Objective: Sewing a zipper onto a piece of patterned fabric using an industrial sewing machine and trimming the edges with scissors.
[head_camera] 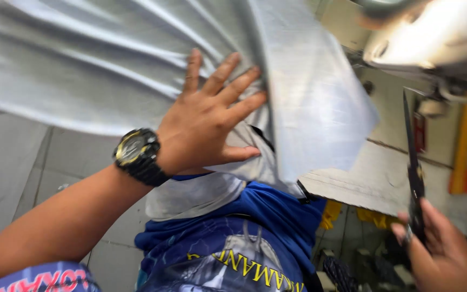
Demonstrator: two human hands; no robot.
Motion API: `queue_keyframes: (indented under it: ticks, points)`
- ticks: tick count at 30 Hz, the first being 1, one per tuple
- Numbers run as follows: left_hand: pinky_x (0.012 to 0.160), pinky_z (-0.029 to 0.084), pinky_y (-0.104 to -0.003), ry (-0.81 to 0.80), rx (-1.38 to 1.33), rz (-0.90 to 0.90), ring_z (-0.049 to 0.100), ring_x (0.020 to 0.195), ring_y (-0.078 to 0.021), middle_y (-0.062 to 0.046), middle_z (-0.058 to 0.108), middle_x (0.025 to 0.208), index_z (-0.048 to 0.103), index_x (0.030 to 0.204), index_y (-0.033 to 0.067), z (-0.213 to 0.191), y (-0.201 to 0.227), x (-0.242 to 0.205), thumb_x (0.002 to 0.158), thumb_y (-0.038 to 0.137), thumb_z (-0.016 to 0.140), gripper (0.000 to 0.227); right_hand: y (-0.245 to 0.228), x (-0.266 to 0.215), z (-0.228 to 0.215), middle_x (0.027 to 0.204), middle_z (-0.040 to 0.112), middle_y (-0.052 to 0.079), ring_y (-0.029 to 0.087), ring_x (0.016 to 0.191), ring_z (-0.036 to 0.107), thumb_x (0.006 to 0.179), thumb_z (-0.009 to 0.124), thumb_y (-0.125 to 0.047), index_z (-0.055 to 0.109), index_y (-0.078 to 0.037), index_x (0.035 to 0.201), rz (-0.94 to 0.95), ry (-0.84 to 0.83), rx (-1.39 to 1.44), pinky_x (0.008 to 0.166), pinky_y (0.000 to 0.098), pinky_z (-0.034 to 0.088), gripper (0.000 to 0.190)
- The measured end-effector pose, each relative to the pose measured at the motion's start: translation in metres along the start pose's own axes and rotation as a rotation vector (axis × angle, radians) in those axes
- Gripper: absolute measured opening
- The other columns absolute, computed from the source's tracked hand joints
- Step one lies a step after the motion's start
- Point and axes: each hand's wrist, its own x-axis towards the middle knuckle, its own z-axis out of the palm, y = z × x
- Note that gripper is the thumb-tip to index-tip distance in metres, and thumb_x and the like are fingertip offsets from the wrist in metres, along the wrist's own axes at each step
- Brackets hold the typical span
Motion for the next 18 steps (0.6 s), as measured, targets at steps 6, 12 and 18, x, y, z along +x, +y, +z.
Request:
queue_keyframes:
  ticks: [6,12,18]
  points:
    - [0.120,-0.001,-0.070,0.057,0.043,-0.012,0.031,0.155,-0.0419,-0.021,0.057,0.156,0.067,0.139,0.0121,0.007,0.015,0.005,0.085,0.074,0.072,0.082,0.021,0.072,-0.001,0.116,0.076,0.024,0.029,0.095,0.071,0.102,0.084,-0.004,0.069,0.015,0.147,-0.758,0.518,-0.358,0.089,0.0401,0.059,0.052]
    - [0.115,0.017,-0.075,-0.011,-0.003,-0.004,0.040,0.147,-0.0399,-0.015,0.051,0.154,0.062,0.138,0.0148,-0.011,0.001,0.001,0.081,0.057,0.078,0.073,0.008,0.124,-0.027,0.126,0.068,0.025,0.040,0.118,0.061,0.091,0.083,-0.011,0.077,0.004,0.144,-0.960,0.417,-0.632,0.110,0.0462,0.046,0.056]
    - [0.116,0.026,-0.063,0.036,0.051,0.186,0.054,0.138,-0.0385,-0.014,0.062,0.145,0.068,0.131,0.0128,-0.013,-0.021,-0.003,0.086,0.065,0.077,0.069,-0.024,0.164,0.012,0.111,0.066,0.021,0.040,0.108,0.062,0.114,0.085,-0.019,0.065,0.006,0.101,-1.041,0.592,-0.765,0.097,0.0472,0.052,0.035]
